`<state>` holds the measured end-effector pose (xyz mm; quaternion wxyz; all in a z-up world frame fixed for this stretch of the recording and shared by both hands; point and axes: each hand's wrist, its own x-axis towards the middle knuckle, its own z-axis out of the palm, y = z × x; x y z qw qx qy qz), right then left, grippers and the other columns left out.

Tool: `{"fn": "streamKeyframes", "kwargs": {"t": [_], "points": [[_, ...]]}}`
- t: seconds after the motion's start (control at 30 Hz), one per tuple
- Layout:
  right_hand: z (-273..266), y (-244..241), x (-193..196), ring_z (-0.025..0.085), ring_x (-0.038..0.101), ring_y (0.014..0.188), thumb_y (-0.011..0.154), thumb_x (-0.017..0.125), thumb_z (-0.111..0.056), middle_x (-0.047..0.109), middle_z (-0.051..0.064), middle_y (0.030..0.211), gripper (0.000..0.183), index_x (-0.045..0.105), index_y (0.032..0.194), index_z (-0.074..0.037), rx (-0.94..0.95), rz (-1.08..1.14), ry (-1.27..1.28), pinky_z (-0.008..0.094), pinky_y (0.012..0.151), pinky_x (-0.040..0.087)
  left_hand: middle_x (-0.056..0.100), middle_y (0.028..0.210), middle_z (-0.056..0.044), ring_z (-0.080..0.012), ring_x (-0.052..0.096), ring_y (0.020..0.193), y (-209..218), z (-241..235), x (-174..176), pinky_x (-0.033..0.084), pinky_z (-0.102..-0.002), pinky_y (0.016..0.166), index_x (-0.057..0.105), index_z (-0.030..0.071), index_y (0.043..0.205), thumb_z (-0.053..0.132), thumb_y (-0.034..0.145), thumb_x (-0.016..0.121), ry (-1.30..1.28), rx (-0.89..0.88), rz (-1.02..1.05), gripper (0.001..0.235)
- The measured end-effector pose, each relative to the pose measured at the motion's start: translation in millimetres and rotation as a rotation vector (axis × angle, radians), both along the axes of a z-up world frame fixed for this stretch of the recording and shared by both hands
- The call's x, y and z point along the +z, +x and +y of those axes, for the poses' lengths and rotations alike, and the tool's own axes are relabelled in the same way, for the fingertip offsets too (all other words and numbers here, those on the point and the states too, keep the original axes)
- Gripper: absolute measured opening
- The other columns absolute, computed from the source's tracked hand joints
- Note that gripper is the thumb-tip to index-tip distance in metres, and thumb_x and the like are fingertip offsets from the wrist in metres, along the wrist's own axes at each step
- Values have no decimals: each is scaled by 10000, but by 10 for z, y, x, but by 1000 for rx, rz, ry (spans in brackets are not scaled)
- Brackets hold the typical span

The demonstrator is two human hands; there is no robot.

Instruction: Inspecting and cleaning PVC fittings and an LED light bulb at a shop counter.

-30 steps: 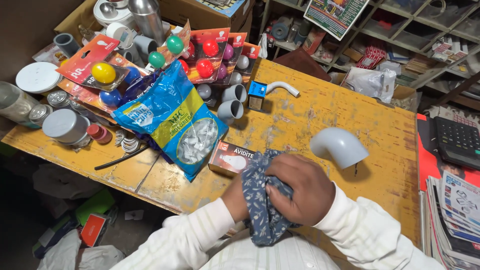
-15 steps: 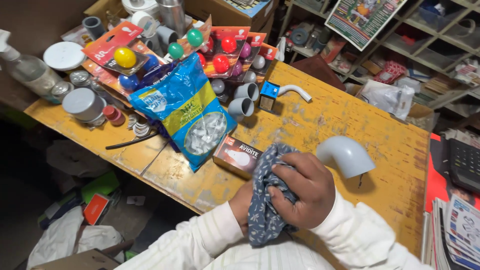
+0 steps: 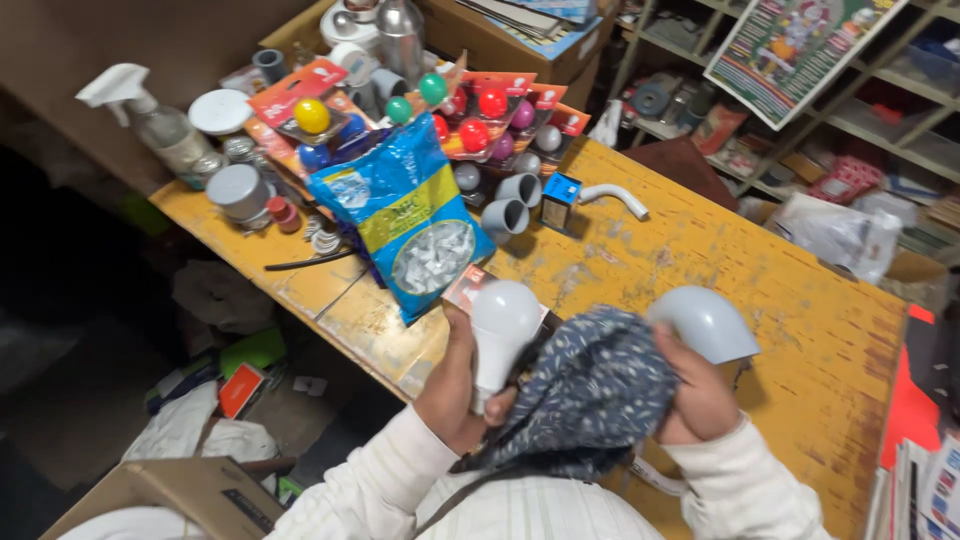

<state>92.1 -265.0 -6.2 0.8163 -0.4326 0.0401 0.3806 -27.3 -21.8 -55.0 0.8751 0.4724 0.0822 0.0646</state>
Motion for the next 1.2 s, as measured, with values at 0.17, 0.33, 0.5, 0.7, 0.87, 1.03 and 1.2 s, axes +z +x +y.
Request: {"fn": "streamKeyframes", "kwargs": {"t": [0.17,0.33,0.5,0.7,0.87,1.03,1.2], "points": [[-165,-265,484,379,609,1211,1075,394,-383,619,229,1353,558,500,1415,46,-41,-45,205,557,1050,433,636,1135,-170,-277,596,1018,-138,76,446,512,-383,818,491,-54,1480,636,1155,391,-565,-246,-308,769],[70,-693,536,399,505,1361,1075,466,-347,540,219,1461,496,573,1411,1,-22,-661,136,567,1156,338,585,1313,-95,-258,622,1170,-132,-243,860,604,-406,886,430,111,1451,411,965,612,-187,-42,24,599],[170,-729,642,430,570,1241,865,684,-168,601,202,1286,382,665,1218,-25,87,-1786,-470,489,992,476,599,1265,-72,-231,640,1118,-184,-464,988,600,-459,840,385,179,1415,258,883,650,-183,46,94,600],[12,-566,156,370,678,805,752,868,-210,675,174,956,473,666,1126,-1,108,-1743,-708,446,667,548,620,1205,-128,-243,650,1037,-301,-389,900,581,-431,799,419,100,1382,205,880,729,25,-34,42,599],[-293,-391,-126,310,718,849,791,857,-257,742,145,970,491,659,1146,20,186,-1258,-449,402,751,563,603,1223,-140,-228,642,1145,-409,-402,845,575,-408,930,420,90,1365,124,846,801,345,-47,-25,645],[-619,-227,-328,227,681,953,1048,590,-259,738,139,1077,360,654,1205,58,-48,-486,-84,410,865,567,607,1231,-138,-272,686,1101,-582,-470,995,618,-456,848,367,197,1409,121,730,723,34,69,184,771],[-581,-511,443,265,688,1078,997,407,-272,699,124,1207,433,575,1320,-39,-25,-250,75,422,935,545,610,1233,-157,-281,687,1084,-694,-584,841,611,-470,869,432,116,1441,125,783,724,3,95,179,720]]}}
